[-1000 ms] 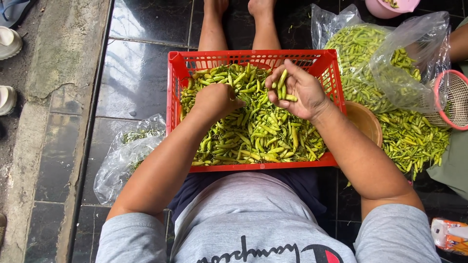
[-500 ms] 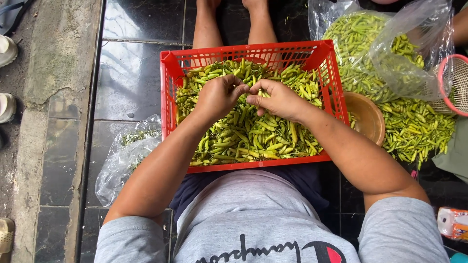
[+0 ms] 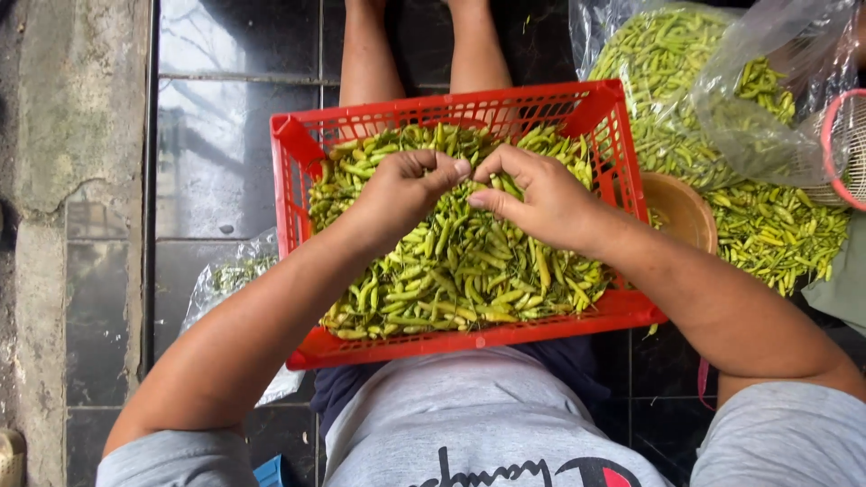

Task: Removing stems from green chilies by hand and sorting them in a plastic crate.

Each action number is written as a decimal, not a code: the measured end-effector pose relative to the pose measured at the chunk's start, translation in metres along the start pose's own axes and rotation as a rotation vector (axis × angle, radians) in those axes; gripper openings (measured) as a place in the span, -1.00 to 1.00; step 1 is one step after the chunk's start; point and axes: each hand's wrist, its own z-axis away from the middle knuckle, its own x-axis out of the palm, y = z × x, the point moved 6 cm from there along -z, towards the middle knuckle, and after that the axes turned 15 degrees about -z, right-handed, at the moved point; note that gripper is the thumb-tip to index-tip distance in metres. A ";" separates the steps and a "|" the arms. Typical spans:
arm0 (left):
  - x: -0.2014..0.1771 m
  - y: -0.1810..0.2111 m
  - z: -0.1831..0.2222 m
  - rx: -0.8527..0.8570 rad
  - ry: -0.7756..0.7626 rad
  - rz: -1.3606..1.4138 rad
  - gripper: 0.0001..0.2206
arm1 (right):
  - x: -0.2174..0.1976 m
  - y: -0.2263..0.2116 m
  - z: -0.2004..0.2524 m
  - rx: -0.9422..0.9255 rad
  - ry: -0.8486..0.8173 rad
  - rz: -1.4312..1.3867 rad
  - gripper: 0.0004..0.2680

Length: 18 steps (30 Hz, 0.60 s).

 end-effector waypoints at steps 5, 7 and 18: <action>0.004 -0.026 -0.022 -0.071 -0.137 0.297 -0.83 | -0.010 0.023 -0.005 0.062 -0.064 -0.203 -0.89; -0.004 -0.034 -0.031 -0.090 -0.161 0.338 -0.81 | -0.023 0.037 0.000 0.112 -0.084 -0.324 -0.88; -0.055 -0.015 -0.026 -0.069 -0.221 0.379 -0.79 | -0.172 0.074 0.129 0.405 0.605 -0.206 -0.85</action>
